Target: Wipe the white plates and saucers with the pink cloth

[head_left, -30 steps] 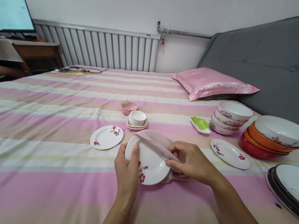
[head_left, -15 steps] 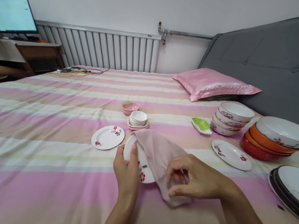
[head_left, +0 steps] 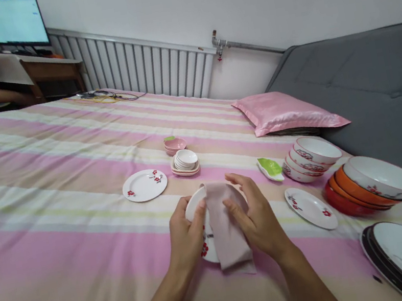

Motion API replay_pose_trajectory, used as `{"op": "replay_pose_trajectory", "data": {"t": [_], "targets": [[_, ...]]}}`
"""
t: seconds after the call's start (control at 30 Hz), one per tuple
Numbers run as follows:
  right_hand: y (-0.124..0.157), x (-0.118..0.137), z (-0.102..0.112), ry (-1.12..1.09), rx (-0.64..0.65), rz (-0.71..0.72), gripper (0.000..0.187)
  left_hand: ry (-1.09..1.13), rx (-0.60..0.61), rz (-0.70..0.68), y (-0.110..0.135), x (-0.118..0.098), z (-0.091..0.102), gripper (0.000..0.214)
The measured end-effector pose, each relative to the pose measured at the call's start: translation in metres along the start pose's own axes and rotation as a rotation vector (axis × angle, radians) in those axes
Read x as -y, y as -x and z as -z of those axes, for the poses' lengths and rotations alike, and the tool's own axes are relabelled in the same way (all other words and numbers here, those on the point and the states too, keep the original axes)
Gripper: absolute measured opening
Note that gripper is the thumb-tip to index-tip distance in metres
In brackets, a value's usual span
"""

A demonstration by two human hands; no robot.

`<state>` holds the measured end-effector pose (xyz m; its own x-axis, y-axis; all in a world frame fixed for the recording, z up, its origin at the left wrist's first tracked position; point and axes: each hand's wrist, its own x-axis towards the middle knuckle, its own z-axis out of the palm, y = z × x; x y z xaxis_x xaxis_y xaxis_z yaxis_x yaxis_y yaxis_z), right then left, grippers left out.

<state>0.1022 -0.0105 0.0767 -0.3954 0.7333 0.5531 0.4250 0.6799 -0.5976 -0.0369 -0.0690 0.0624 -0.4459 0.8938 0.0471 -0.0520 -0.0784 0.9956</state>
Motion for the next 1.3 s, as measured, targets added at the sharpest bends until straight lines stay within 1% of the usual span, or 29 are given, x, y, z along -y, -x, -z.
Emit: {"op": "replay_pose_trajectory", "data": {"t": [0.07, 0.17, 0.3, 0.4, 0.5, 0.57, 0.67, 0.7, 0.8, 0.9, 1.03, 1.17, 1.3], "targets": [[0.000, -0.001, -0.003, 0.012, 0.043, 0.004, 0.040, -0.014, 0.063, -0.023, 0.001, 0.000, -0.002, 0.028], [-0.001, -0.003, -0.003, -0.001, 0.077, -0.018, 0.032, -0.018, 0.094, -0.033, 0.002, 0.000, -0.003, 0.027], [-0.001, -0.002, 0.002, -0.056, 0.103, -0.125, 0.022, 0.029, 0.111, 0.015, 0.001, -0.002, -0.001, 0.027], [-0.001, -0.003, 0.007, -0.087, 0.147, -0.205, 0.025, 0.050, 0.110, 0.014, 0.002, -0.003, -0.001, 0.026], [-0.001, -0.006, 0.011, -0.081, 0.185, -0.234, 0.030, 0.056, 0.099, 0.036, 0.002, -0.002, -0.001, 0.027], [-0.001, -0.006, 0.013, -0.058, 0.149, -0.205, 0.026, 0.060, 0.097, 0.059, 0.002, -0.001, -0.001, 0.028], [-0.003, -0.002, 0.017, -0.036, 0.042, -0.089, 0.029, 0.043, 0.106, 0.057, 0.002, 0.001, 0.000, 0.029], [-0.003, 0.000, 0.018, -0.040, 0.033, -0.051, 0.030, 0.034, 0.114, 0.048, 0.002, 0.001, 0.000, 0.029], [-0.003, 0.006, 0.021, -0.063, 0.119, 0.009, 0.025, -0.013, 0.136, 0.015, 0.001, 0.001, 0.001, 0.028], [-0.002, 0.007, 0.022, -0.068, 0.190, 0.016, 0.026, -0.058, 0.157, -0.009, 0.001, 0.000, 0.001, 0.028], [-0.002, 0.006, 0.022, -0.059, 0.220, -0.006, 0.022, -0.089, 0.209, -0.032, 0.002, -0.003, 0.001, 0.024], [-0.002, 0.006, 0.022, -0.023, 0.269, -0.040, 0.018, -0.086, 0.212, -0.060, 0.002, -0.004, 0.001, 0.038], [-0.002, 0.004, 0.020, -0.009, 0.280, -0.073, 0.019, -0.098, 0.239, -0.094, 0.002, -0.002, 0.003, 0.036]]}}
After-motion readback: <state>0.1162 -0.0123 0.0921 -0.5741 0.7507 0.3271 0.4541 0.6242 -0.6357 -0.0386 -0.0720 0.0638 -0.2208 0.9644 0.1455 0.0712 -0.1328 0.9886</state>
